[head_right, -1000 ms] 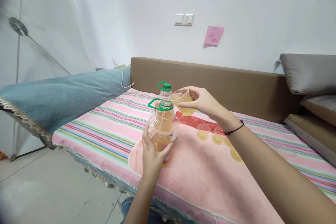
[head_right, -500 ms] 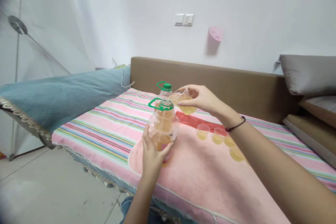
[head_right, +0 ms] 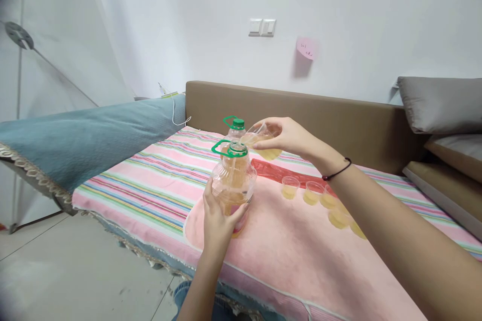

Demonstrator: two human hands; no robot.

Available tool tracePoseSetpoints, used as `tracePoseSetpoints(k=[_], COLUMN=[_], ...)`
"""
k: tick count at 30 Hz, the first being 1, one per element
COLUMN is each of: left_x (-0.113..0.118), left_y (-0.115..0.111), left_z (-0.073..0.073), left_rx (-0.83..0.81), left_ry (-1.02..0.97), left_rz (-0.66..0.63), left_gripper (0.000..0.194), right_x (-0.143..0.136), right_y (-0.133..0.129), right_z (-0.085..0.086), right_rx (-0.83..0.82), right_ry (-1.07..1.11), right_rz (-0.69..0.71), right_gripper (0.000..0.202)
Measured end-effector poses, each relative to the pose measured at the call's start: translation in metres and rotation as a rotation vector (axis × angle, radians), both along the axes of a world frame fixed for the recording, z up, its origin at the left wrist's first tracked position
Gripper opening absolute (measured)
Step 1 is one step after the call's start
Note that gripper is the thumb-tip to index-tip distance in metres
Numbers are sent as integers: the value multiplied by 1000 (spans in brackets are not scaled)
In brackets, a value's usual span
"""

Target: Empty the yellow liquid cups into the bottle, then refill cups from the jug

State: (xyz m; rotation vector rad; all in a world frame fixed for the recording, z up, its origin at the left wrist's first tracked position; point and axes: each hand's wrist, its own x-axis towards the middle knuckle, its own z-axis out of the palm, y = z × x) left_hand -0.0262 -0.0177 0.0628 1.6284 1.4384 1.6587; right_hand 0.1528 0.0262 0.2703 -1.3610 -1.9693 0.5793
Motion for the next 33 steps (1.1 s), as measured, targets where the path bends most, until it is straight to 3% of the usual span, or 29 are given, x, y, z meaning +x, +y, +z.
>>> tracePoseSetpoints(k=[14,33], left_x=[0,0], left_y=[0,-1], left_z=[0,1], left_rx=[9,-6], left_ry=[-3,-14], left_rz=[-4,0], left_gripper=[99,99], right_x=[-5,-6], right_y=[-6,2], right_z=[14,27], right_rx=[-67,-10], right_ry=[-51,-275], right_rz=[55,22], right_gripper=[45,45])
